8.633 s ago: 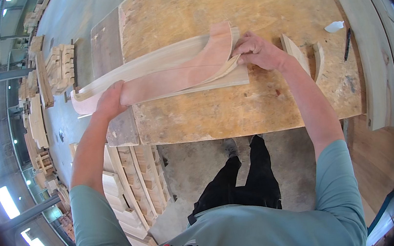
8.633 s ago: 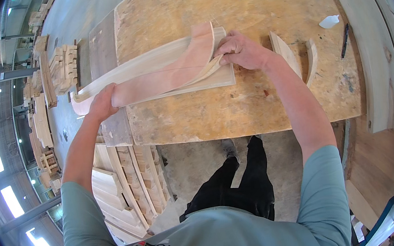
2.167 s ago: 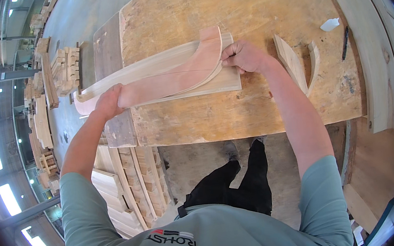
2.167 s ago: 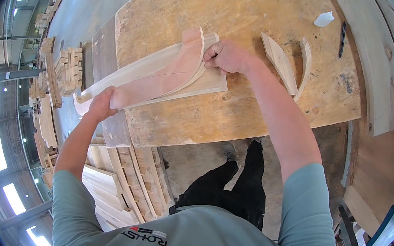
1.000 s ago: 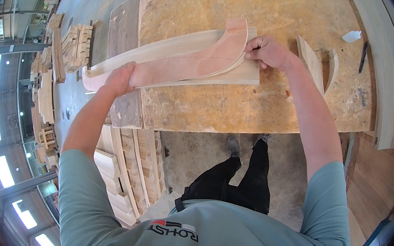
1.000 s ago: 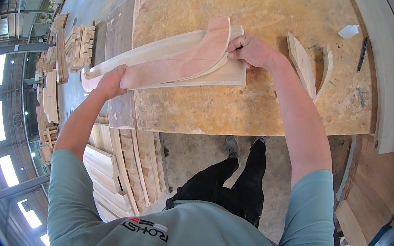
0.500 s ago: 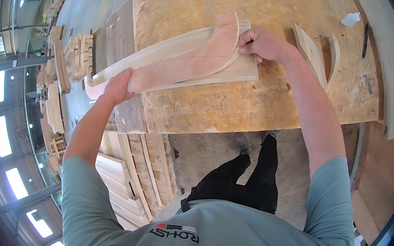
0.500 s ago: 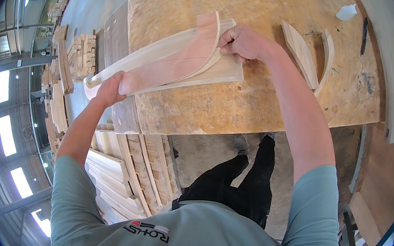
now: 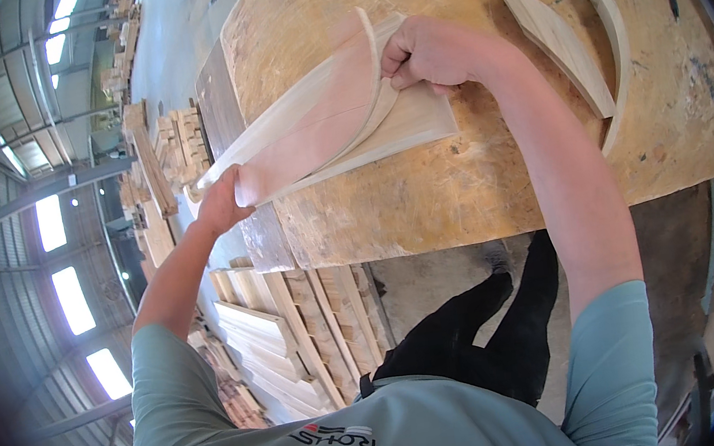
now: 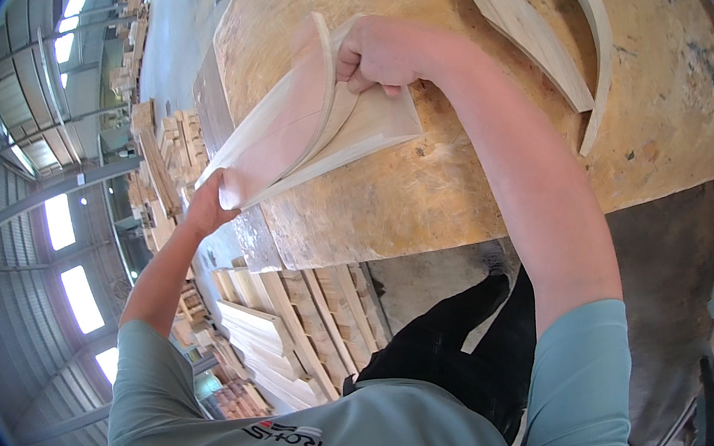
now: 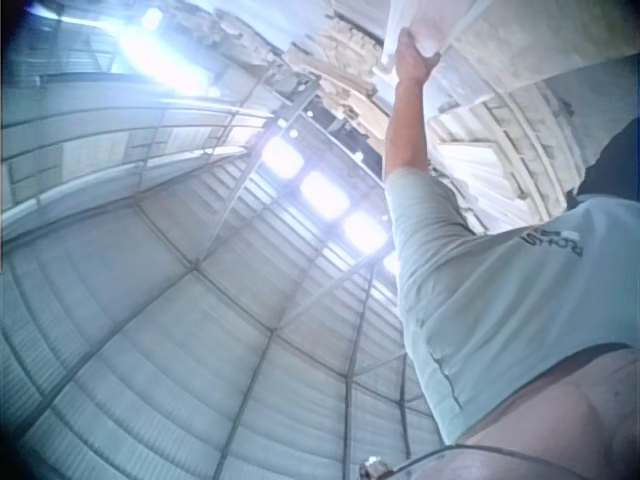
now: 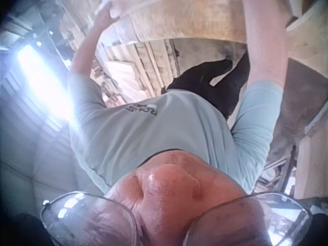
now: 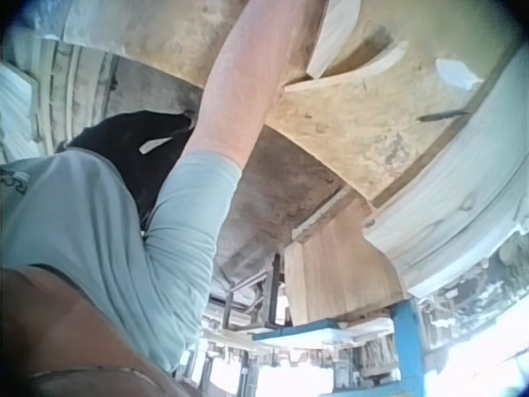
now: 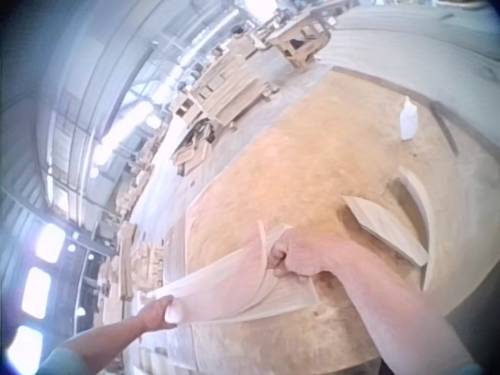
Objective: The person uses a vertical band saw to cut small curved wooden pieces and then applies adhesive to join the cut pieces to a larger wooden furniture component.
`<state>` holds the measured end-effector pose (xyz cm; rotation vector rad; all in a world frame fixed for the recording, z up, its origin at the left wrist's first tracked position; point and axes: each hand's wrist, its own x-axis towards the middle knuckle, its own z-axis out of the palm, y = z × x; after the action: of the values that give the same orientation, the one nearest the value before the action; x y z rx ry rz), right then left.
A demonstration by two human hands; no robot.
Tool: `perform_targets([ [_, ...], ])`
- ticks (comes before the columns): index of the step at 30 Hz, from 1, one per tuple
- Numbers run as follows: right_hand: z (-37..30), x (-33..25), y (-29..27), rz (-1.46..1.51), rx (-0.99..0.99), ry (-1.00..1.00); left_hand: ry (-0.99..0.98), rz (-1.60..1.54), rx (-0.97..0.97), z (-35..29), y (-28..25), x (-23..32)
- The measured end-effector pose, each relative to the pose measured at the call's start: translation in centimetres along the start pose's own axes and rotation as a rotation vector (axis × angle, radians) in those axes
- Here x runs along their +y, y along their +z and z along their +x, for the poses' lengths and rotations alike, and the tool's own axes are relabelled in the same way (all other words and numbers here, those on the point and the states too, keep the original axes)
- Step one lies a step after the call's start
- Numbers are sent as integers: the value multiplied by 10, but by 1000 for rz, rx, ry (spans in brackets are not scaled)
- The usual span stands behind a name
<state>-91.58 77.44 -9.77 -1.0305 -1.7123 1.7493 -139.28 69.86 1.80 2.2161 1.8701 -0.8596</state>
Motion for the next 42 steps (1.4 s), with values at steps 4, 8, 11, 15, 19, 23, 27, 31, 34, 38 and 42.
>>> perform_targets([
  [4,-3,6,-2,8,3,-17,-27,20,-23,4,-4,10],
  [8,-4,8,-1,-17,8,-51,5,19,-28,2,1,2],
  [11,-4,10,0,-21,6,-65,13,25,-15,2,3,-1],
  [15,1,15,0,-14,4,-84,-2,37,11,3,5,0],
  [19,6,17,-1,-24,-29,-103,13,37,-4,6,6,-6],
  [23,3,17,-1,15,-6,-81,-5,4,-35,5,3,3],
  [27,2,15,1,25,-4,-66,-21,-6,-20,2,4,5],
  [31,3,15,2,15,0,-93,13,25,9,3,7,-3],
  [34,10,19,3,36,-17,-93,29,26,6,3,6,-3],
  [38,12,21,2,16,-16,-130,2,65,-42,9,1,3],
  [42,9,22,2,48,1,-104,42,58,7,6,5,-6],
])
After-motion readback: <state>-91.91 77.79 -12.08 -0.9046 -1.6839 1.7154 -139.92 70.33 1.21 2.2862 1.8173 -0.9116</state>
